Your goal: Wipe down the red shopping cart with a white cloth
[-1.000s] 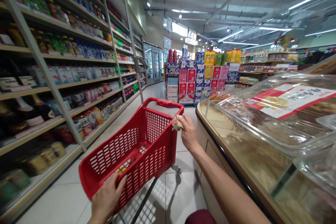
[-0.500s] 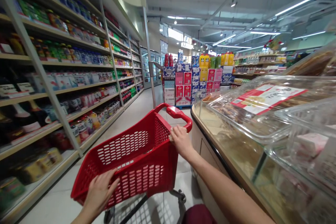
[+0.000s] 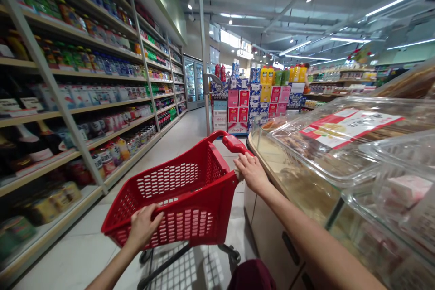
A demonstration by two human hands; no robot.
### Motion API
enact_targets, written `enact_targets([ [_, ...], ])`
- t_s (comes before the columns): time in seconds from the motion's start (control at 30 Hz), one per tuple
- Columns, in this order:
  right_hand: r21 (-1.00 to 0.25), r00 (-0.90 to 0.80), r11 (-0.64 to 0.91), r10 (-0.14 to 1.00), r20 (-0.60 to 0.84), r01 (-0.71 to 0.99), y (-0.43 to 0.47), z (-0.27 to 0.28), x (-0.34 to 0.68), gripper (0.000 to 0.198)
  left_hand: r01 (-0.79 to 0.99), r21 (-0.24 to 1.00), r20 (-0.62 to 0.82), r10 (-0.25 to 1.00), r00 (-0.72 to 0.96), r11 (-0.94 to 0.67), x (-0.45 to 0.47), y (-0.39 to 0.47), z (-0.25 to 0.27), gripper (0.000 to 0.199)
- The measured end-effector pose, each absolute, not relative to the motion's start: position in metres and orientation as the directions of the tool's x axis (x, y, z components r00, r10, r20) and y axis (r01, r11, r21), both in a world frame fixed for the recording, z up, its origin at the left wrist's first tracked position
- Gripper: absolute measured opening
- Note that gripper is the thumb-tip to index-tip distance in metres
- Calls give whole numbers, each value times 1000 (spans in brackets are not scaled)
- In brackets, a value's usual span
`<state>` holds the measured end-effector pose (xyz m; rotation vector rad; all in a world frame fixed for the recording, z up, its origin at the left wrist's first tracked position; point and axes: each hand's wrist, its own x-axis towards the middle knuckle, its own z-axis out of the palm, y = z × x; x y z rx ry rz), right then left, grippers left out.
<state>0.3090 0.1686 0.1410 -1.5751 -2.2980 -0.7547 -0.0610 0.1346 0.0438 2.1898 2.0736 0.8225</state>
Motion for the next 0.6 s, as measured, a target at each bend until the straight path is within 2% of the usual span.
enact_targets([
  [0.17,241,-499,438,717,487,866,174,152,340,44,944,304,328,944,21,-127,-58,132,44,17],
  [0.23,170,-487,477,690,535,862,174,157,347,42,953,271,328,944,43,-137,-56,130,43,22],
  [0.3,79,-408,466,665,626,881,171,153,344,40,960,250,318,947,39,-124,-53,129,42,25],
  [0.47,-67,-232,499,513,826,864,141,77,297,37,957,262,278,959,47,-123,-52,131,43,27],
  [0.53,-122,-166,481,514,841,868,124,39,279,37,951,278,253,966,59,-131,-54,133,44,27],
  [0.6,-144,-215,524,564,798,839,112,20,271,36,948,289,236,970,61,-130,-55,135,44,27],
])
